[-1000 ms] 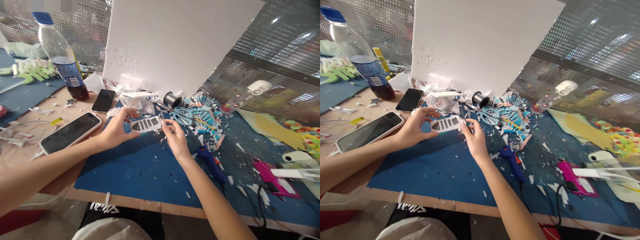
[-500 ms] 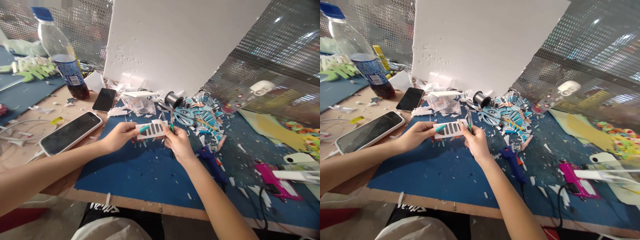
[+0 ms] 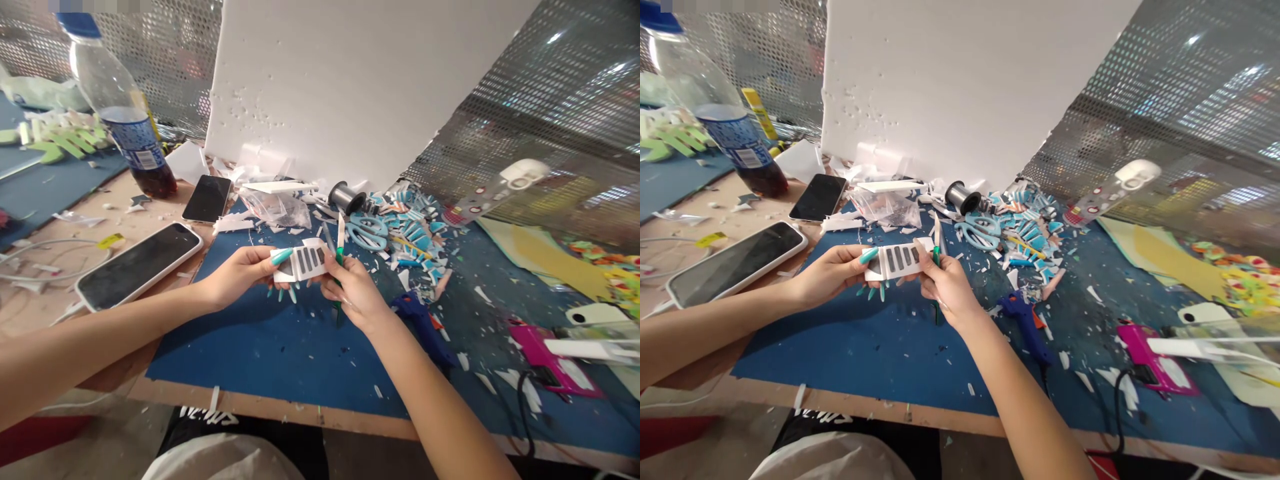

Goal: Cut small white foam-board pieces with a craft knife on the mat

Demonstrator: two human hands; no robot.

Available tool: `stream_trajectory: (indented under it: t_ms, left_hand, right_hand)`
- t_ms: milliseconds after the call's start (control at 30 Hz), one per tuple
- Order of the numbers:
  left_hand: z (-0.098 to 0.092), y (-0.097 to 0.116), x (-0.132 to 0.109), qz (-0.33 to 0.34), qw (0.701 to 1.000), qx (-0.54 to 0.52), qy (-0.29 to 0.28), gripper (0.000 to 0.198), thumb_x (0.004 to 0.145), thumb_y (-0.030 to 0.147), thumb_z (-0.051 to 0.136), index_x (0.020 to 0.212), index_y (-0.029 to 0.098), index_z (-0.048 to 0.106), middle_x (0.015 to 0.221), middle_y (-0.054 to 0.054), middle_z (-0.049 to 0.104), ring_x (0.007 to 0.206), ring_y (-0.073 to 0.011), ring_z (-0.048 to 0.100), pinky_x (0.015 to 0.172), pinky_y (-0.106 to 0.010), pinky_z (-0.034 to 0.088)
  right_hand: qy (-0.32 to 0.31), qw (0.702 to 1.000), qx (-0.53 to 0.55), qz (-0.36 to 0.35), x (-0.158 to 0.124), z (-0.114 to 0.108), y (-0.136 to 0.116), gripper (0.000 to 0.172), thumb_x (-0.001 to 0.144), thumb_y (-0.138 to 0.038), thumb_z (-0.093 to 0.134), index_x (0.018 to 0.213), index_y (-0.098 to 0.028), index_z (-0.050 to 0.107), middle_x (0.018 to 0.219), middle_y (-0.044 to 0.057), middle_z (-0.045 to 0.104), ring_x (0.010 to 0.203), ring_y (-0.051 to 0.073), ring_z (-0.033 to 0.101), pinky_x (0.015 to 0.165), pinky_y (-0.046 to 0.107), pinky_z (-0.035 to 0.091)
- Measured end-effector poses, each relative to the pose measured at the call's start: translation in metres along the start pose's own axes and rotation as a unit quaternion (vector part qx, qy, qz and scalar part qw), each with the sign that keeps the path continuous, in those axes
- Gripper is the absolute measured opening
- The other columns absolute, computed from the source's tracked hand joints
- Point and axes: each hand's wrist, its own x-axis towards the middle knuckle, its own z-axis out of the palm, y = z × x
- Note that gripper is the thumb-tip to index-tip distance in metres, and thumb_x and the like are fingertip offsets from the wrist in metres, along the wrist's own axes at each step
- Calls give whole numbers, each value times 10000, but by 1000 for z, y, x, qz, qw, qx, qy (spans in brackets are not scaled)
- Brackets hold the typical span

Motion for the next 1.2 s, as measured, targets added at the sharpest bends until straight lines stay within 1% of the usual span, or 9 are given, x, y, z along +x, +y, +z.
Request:
stream_trajectory:
  t_ms: [100, 233, 433, 567, 767, 867, 1033, 1100, 1200]
  left_hand:
    - [1, -2, 0, -13, 998, -54, -4, 391, 602, 472, 784, 715, 125, 644, 622, -8, 639, 553, -97, 563, 579, -228, 462]
    - [1, -5, 0, -24, 996, -87, -2, 370, 584, 438, 808, 709, 131, 643, 639, -7, 637, 558, -96, 565, 608, -235, 479]
    - [0, -7, 1, -22, 994, -103, -38, 325, 653, 407, 775, 746, 125, 646, 638, -12, 621, 540, -92, 548, 593, -232, 475]
    - [1, -5, 0, -49, 993, -102, -25, 291, 695, 383, 747, 691, 127, 611, 577, 1, 594, 518, -81, 529, 551, -201, 445]
    - [0, -3, 0, -77, 993, -90, -18, 263, 782, 321, 671, 643, 119, 578, 570, -22, 605, 516, -84, 518, 514, -191, 408]
    - [-2, -4, 0, -89, 992, -87, -17, 279, 779, 327, 673, 626, 113, 580, 586, -31, 606, 526, -84, 513, 502, -185, 395]
    - [-3, -5, 1, -92, 990, -100, -26, 382, 764, 413, 677, 572, 114, 537, 546, -11, 544, 494, -60, 454, 467, -166, 350]
    - [-4, -6, 2, -81, 990, -111, -22, 347, 762, 419, 680, 638, 123, 550, 515, 19, 501, 471, -45, 413, 464, -154, 336]
    - [-4, -6, 2, -64, 990, -125, 3, 266, 766, 355, 690, 917, 158, 593, 541, 41, 501, 474, -47, 422, 474, -153, 348]
  right_hand:
    - [-22, 1000, 8, 15, 0, 1, 1, 353, 685, -482, 703, 667, -171, 537, 564, -5, 626, 318, -2, 182, 343, 193, 183]
    - [-16, 1000, 17, 16, 0, 2, 1, 342, 688, -471, 703, 676, -171, 538, 523, -21, 604, 319, -1, 179, 345, 186, 182]
    - [-24, 999, -13, 16, -1, 1, 2, 346, 725, -493, 660, 676, -178, 527, 515, -22, 598, 315, 7, 182, 345, 198, 186]
    - [1, 1000, -21, 2, -1, 1, 0, 369, 702, -505, 681, 673, -177, 513, 507, -19, 591, 320, 7, 173, 351, 204, 169]
    - [51, 997, -48, -35, 0, -1, -2, 453, 634, -552, 725, 603, -191, 454, 416, -70, 435, 336, 22, 190, 356, 206, 160]
    - [61, 995, -59, -47, 2, -2, 0, 458, 626, -565, 726, 605, -190, 464, 403, -97, 338, 340, 23, 177, 353, 201, 157]
    - [68, 994, -68, -51, 3, -2, 2, 448, 664, -566, 697, 603, -194, 456, 413, -96, 316, 340, 27, 176, 337, 203, 156]
    - [77, 993, -69, -53, 2, -1, 1, 452, 647, -569, 708, 595, -193, 464, 415, -93, 321, 341, 27, 184, 333, 203, 161]
    - [82, 993, -61, -52, 2, -1, 2, 447, 615, -571, 729, 603, -183, 506, 420, -80, 365, 343, 25, 202, 333, 195, 168]
